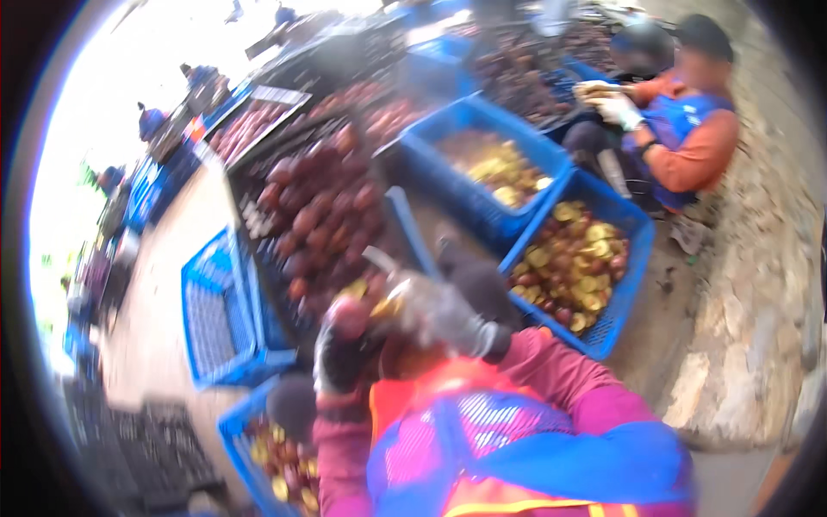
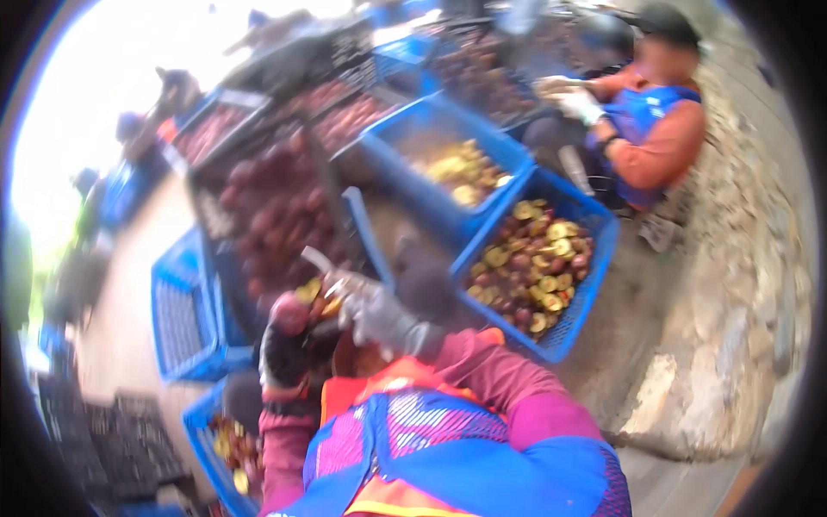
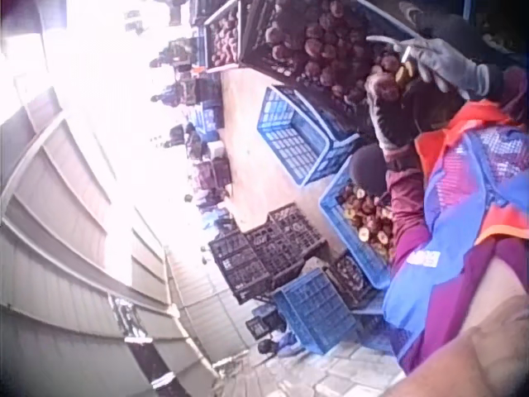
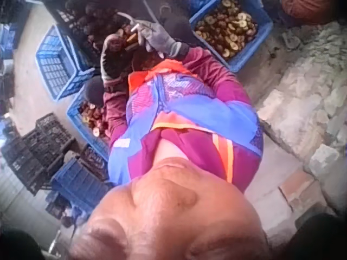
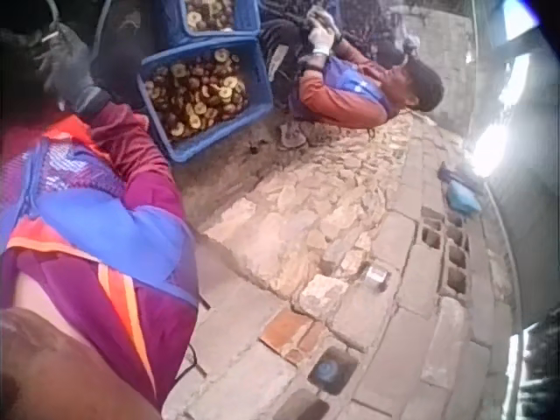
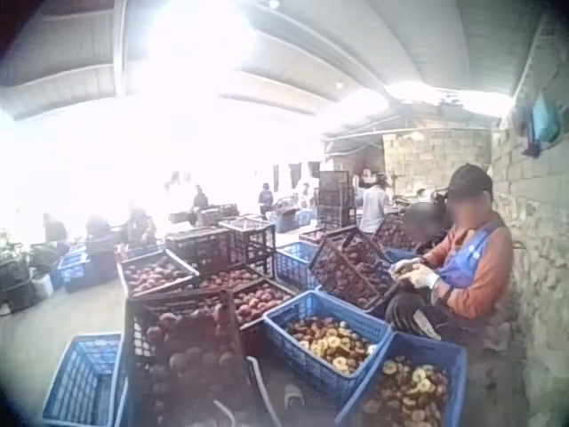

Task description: The recorder is using a knife to cut plums in half and place them into blue plastic crates for sorting.

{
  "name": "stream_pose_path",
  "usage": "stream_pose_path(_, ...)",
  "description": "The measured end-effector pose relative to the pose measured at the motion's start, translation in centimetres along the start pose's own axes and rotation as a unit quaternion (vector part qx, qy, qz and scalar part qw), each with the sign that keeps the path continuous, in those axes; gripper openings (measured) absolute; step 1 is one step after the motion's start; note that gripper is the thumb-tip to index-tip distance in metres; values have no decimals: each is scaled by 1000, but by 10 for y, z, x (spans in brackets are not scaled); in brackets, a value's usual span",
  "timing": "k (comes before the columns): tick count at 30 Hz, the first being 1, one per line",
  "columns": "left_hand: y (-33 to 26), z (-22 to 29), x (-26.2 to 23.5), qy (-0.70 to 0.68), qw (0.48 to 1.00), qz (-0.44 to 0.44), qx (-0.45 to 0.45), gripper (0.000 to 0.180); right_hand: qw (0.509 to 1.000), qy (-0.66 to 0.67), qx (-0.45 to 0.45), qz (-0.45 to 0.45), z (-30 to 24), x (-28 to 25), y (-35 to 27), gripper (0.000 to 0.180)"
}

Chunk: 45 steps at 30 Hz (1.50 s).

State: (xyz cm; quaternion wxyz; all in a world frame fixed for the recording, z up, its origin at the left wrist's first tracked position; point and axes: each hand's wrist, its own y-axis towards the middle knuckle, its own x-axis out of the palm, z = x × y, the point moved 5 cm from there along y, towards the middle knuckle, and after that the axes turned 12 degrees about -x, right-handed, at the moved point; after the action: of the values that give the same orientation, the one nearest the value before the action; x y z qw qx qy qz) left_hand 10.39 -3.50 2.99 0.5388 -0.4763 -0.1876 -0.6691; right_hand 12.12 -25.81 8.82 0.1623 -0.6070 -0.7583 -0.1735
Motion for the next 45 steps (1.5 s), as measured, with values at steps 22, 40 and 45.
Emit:
stream_pose_path(22, -81, -38, -11, 50, 999, -19, 4, 69, 974, -202, -41, -94, 37, 67, -66, 43)
stream_pose_path(40, -95, -53, 0, 179, 984, -15, 4, 61, 877, -433, -171, -116, 62, 57, -72, 33)
stream_pose_path(45, -94, -35, -11, 403, 909, 92, 48, 54, 844, -499, -137, -141, 87, 49, -64, 34)
